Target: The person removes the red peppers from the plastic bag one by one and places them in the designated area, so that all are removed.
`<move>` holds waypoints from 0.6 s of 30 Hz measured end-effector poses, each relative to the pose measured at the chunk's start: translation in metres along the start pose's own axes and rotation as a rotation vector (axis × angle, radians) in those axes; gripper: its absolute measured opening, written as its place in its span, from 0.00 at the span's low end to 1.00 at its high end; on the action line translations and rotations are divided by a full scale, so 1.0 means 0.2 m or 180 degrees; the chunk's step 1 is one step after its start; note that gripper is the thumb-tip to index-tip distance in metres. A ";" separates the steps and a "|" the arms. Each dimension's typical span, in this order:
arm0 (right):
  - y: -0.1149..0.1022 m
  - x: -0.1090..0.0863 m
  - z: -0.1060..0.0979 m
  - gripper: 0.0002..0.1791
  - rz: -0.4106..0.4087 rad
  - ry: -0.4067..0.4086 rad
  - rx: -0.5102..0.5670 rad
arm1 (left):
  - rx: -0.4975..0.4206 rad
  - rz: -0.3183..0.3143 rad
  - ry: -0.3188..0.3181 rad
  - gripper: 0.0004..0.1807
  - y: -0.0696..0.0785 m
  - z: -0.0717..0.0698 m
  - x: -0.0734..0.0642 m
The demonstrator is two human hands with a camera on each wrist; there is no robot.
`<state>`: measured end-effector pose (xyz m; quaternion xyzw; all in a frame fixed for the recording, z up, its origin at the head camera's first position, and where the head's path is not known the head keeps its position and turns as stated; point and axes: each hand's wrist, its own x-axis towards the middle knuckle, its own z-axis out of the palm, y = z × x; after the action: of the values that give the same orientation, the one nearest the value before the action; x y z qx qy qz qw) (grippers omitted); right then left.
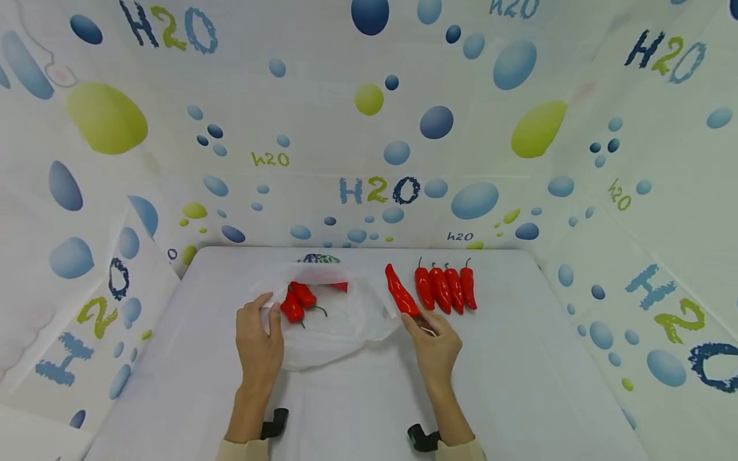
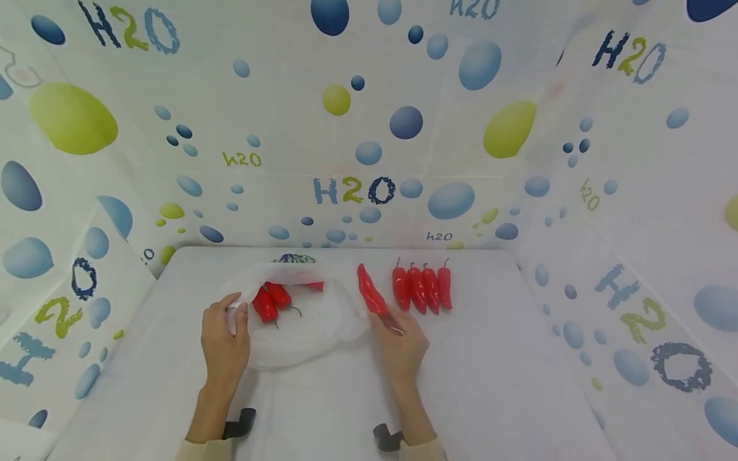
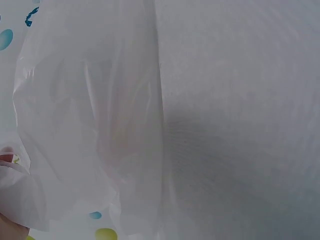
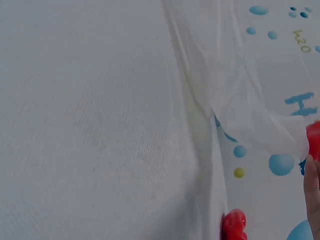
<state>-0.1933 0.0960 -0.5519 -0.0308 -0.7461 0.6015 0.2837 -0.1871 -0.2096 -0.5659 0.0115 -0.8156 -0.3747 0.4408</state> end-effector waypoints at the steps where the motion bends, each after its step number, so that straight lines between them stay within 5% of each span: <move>1: 0.00 0.00 -0.01 0.21 0.0027 0.0030 -0.0023 | 0.0006 -0.0003 -0.0003 0.17 0.00 0.00 0.00; 18: 0.11 0.02 -0.16 0.21 0.0100 0.0406 -0.0219 | 0.0039 -0.0011 -0.0029 0.17 0.02 -0.01 0.00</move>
<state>-0.1883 0.1309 -0.5670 -0.0906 -0.7462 0.5767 0.3200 -0.1854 -0.2078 -0.5626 0.0139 -0.8199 -0.3704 0.4363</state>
